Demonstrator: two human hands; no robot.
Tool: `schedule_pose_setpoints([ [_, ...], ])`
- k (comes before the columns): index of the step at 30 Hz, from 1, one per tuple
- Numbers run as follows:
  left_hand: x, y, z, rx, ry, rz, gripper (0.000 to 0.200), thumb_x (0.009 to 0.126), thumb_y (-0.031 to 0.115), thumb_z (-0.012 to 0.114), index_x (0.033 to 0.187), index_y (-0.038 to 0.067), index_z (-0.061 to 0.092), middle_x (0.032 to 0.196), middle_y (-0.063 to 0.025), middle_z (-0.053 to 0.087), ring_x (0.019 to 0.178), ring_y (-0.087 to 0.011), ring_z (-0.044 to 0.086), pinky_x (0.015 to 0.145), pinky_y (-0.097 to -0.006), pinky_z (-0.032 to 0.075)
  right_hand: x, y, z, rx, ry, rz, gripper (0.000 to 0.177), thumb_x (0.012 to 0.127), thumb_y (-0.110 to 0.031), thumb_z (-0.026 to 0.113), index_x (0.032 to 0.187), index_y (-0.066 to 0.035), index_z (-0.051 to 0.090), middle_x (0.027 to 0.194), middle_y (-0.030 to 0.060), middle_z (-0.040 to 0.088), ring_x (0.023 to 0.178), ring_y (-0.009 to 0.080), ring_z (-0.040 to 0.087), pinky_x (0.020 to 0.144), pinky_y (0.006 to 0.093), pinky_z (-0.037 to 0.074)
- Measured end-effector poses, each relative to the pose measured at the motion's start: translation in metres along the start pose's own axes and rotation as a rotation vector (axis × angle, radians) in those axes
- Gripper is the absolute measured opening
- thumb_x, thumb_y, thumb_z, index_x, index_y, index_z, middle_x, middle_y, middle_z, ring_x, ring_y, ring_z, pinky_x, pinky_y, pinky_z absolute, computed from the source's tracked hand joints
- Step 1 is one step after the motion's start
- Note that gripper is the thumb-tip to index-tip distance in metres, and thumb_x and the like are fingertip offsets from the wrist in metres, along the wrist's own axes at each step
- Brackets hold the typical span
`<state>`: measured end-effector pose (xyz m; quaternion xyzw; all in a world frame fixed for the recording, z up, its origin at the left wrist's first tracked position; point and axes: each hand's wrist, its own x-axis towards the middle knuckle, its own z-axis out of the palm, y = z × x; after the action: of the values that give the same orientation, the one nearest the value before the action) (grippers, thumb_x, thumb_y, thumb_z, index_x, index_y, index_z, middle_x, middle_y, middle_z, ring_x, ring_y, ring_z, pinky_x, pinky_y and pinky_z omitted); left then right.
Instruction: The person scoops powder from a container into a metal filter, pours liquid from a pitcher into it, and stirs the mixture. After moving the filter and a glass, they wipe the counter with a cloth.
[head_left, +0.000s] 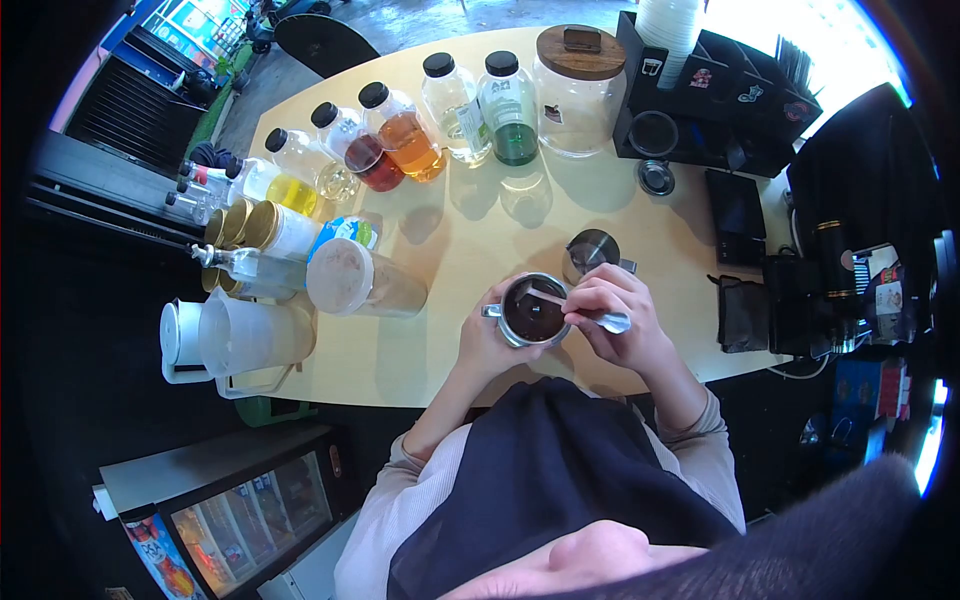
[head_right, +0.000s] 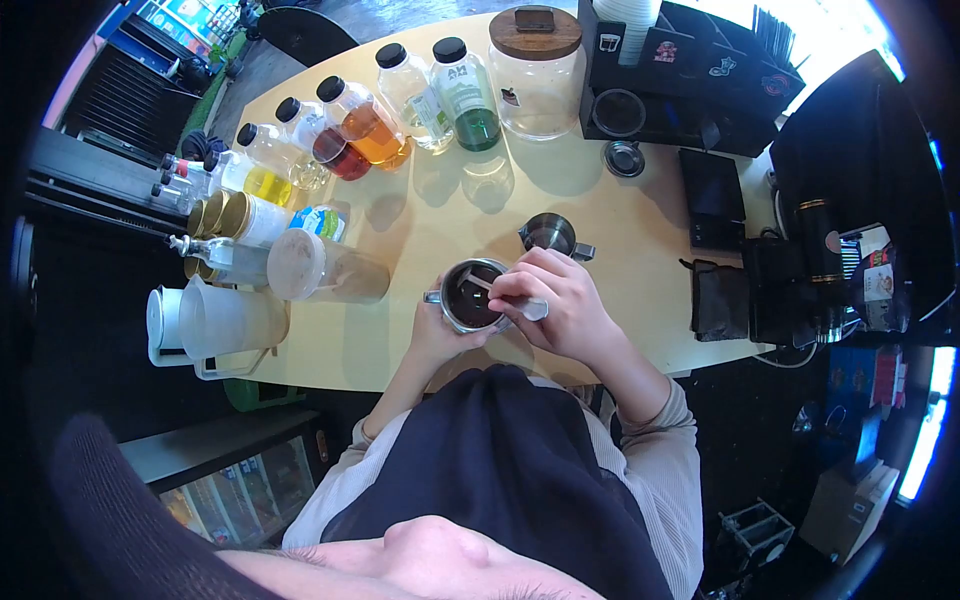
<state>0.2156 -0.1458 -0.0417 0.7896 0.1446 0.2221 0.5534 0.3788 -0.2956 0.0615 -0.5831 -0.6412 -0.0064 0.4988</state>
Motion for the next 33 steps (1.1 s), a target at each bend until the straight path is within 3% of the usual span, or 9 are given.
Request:
schedule_pose_setpoints([
  [2, 0.0, 0.002, 0.0, 0.022, 0.004, -0.012, 0.086, 0.058, 0.034, 0.089, 0.133, 0.012, 0.055, 0.125, -0.0087, 0.065, 0.114, -0.0269, 0.065, 0.097, -0.0374, 0.052, 0.0, -0.004, -0.001, -0.145, 0.061, -0.069, 0.018, 0.082, -0.011, 0.075, 0.091, -0.008, 0.059, 0.075, 0.0048, 0.064, 0.067, 0.0246, 0.062, 0.06, 0.0338, 0.048],
  [7, 0.001, 0.004, 0.0, 0.011, 0.011, 0.01, 0.085, 0.057, 0.032, 0.09, 0.132, 0.012, 0.055, 0.126, -0.0086, 0.065, 0.114, -0.0263, 0.065, 0.097, -0.0372, 0.052, -0.011, -0.007, 0.001, -0.19, 0.088, -0.122, 0.023, 0.079, -0.011, 0.078, 0.092, -0.009, 0.06, 0.075, 0.004, 0.062, 0.063, 0.0216, 0.06, 0.056, 0.0308, 0.046],
  [10, 0.001, 0.005, 0.0, 0.017, 0.01, 0.008, 0.085, 0.057, 0.031, 0.09, 0.132, 0.012, 0.055, 0.126, -0.0086, 0.065, 0.114, -0.0261, 0.065, 0.097, -0.0373, 0.052, -0.013, -0.004, 0.008, -0.12, 0.131, -0.087, 0.022, 0.08, -0.01, 0.076, 0.093, -0.007, 0.059, 0.076, 0.0049, 0.061, 0.063, 0.0224, 0.059, 0.056, 0.0312, 0.046],
  [12, 0.001, 0.005, 0.0, 0.027, 0.003, 0.0, 0.085, 0.057, 0.031, 0.09, 0.132, 0.012, 0.055, 0.126, -0.0086, 0.065, 0.114, -0.0261, 0.065, 0.097, -0.0374, 0.052, -0.014, -0.002, 0.011, 0.037, 0.096, 0.082, 0.014, 0.089, -0.012, 0.069, 0.092, -0.005, 0.057, 0.076, 0.0078, 0.062, 0.066, 0.0252, 0.06, 0.059, 0.0343, 0.046],
  [15, 0.001, 0.003, -0.001, 0.029, 0.0, 0.005, 0.085, 0.057, 0.032, 0.09, 0.132, 0.011, 0.055, 0.125, -0.0087, 0.065, 0.114, -0.0264, 0.065, 0.096, -0.0377, 0.053, -0.012, -0.002, 0.01, 0.147, 0.052, 0.115, 0.017, 0.084, -0.004, 0.071, 0.095, -0.005, 0.057, 0.079, 0.0072, 0.06, 0.067, 0.0265, 0.056, 0.06, 0.036, 0.045],
  [22, 0.001, 0.001, 0.001, -0.025, 0.006, 0.013, 0.086, 0.058, 0.035, 0.09, 0.132, 0.011, 0.055, 0.125, -0.0083, 0.065, 0.113, -0.0272, 0.065, 0.096, -0.0382, 0.053, -0.009, 0.005, 0.003, 0.217, 0.02, 0.133, 0.014, 0.086, -0.005, 0.068, 0.095, -0.005, 0.058, 0.081, 0.0073, 0.061, 0.069, 0.0263, 0.056, 0.061, 0.036, 0.045],
  [28, 0.0, -0.004, 0.001, -0.02, 0.011, 0.04, 0.087, 0.057, 0.035, 0.09, 0.133, 0.012, 0.054, 0.125, -0.008, 0.065, 0.114, -0.0271, 0.065, 0.096, -0.0384, 0.053, 0.001, -0.001, 0.001, -0.143, 0.078, -0.079, 0.018, 0.085, -0.018, 0.074, 0.088, -0.007, 0.061, 0.074, 0.004, 0.063, 0.065, 0.0216, 0.06, 0.058, 0.0326, 0.046],
  [33, 0.0, -0.001, 0.001, 0.022, 0.025, 0.023, 0.089, 0.054, 0.033, 0.091, 0.133, 0.013, 0.054, 0.125, -0.0086, 0.065, 0.113, -0.0277, 0.065, 0.094, -0.0388, 0.053, 0.001, -0.008, 0.003, -0.239, 0.027, -0.24, 0.015, 0.084, -0.022, 0.072, 0.088, -0.011, 0.062, 0.069, -0.0002, 0.053, 0.06, 0.0171, 0.055, 0.053, 0.0298, 0.042],
])
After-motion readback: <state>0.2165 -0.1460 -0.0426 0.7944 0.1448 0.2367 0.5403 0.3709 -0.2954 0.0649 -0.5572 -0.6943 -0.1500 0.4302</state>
